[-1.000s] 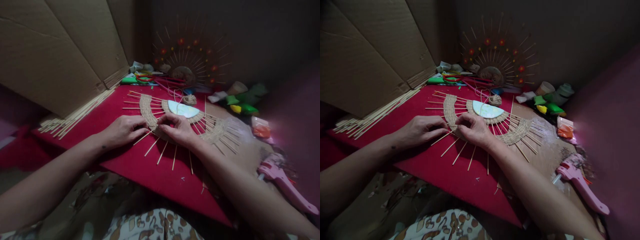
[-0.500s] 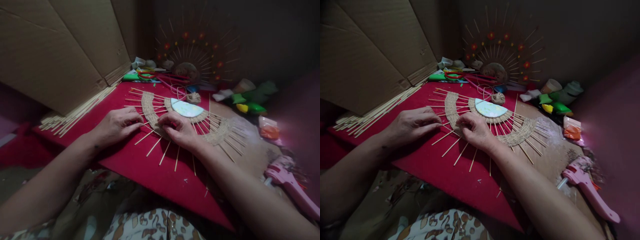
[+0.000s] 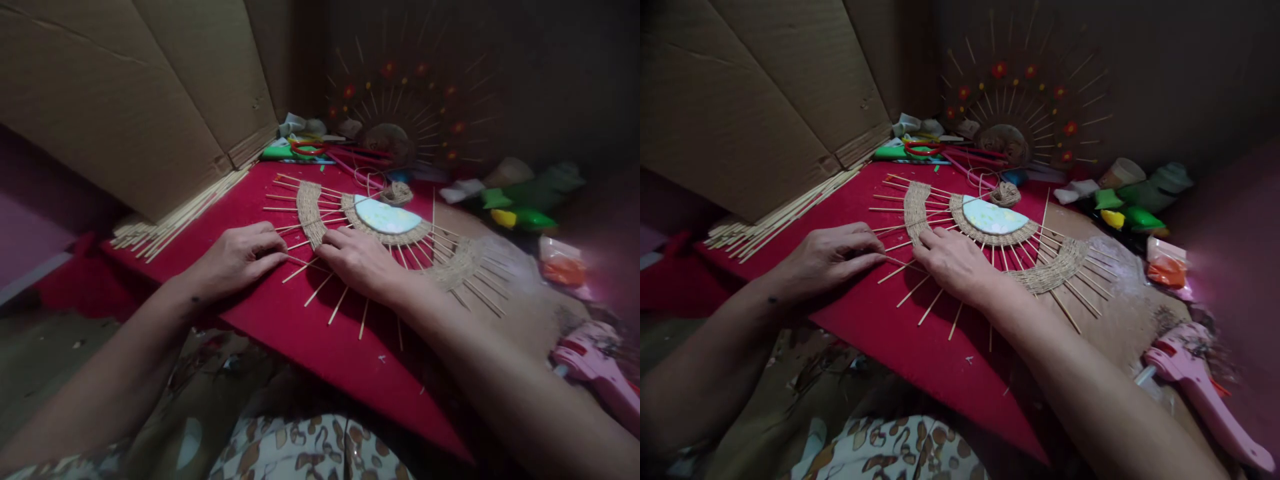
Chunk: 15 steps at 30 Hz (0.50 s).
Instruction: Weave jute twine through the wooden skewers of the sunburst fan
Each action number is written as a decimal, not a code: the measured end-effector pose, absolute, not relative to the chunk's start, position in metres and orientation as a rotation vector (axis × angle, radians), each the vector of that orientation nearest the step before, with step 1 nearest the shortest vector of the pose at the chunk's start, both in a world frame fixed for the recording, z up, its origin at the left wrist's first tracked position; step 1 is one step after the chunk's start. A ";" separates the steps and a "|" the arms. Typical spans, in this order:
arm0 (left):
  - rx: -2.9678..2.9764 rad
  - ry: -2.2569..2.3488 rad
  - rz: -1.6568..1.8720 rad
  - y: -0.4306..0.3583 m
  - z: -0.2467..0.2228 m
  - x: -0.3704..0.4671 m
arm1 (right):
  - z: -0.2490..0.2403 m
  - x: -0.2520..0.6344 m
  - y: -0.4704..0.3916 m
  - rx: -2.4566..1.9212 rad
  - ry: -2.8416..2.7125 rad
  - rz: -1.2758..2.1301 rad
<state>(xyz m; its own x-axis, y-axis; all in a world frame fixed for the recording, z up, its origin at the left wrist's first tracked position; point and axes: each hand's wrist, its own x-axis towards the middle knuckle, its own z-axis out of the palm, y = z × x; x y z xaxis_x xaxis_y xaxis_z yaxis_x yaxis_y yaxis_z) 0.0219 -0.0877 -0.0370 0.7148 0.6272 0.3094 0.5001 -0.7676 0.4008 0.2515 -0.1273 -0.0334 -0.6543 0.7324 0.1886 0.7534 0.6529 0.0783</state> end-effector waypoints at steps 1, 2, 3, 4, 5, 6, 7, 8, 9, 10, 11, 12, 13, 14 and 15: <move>2.618 0.902 0.635 -0.088 -0.037 0.022 | -0.031 0.251 -0.129 -1.242 -2.746 -0.250; 2.606 0.914 0.639 -0.088 -0.038 0.021 | -0.029 0.249 -0.131 -1.254 -2.752 -0.269; 2.600 0.923 0.639 -0.087 -0.038 0.022 | -0.027 0.248 -0.132 -1.268 -2.751 -0.285; 2.601 0.930 0.639 -0.086 -0.039 0.022 | -0.025 0.247 -0.133 -1.276 -2.755 -0.298; 2.606 0.936 0.642 -0.086 -0.039 0.022 | -0.024 0.245 -0.134 -1.275 -2.769 -0.310; 2.612 0.939 0.645 -0.085 -0.040 0.022 | -0.023 0.244 -0.133 -1.272 -2.791 -0.321; 2.614 0.939 0.650 -0.085 -0.039 0.022 | -0.022 0.243 -0.133 -1.273 -2.816 -0.333; 2.610 0.936 0.659 -0.086 -0.039 0.022 | -0.021 0.241 -0.132 -1.278 -2.839 -0.346; 2.597 0.933 0.663 -0.086 -0.038 0.022 | -0.021 0.240 -0.132 -1.284 -2.857 -0.361; 2.576 0.927 0.656 -0.088 -0.036 0.021 | -0.022 0.240 -0.131 -1.290 -2.867 -0.378; 2.552 0.915 0.636 -0.090 -0.035 0.020 | -0.022 0.239 -0.131 -1.293 -2.869 -0.395; 2.529 0.894 0.604 -0.091 -0.033 0.018 | -0.023 0.238 -0.132 -1.291 -2.865 -0.411; 2.507 0.869 0.566 -0.093 -0.031 0.017 | -0.025 0.238 -0.132 -1.287 -2.857 -0.427; 2.488 0.843 0.528 -0.094 -0.029 0.015 | -0.026 0.238 -0.133 -1.282 -2.849 -0.440; 2.472 0.821 0.494 -0.096 -0.028 0.012 | -0.027 0.238 -0.133 -1.279 -2.842 -0.449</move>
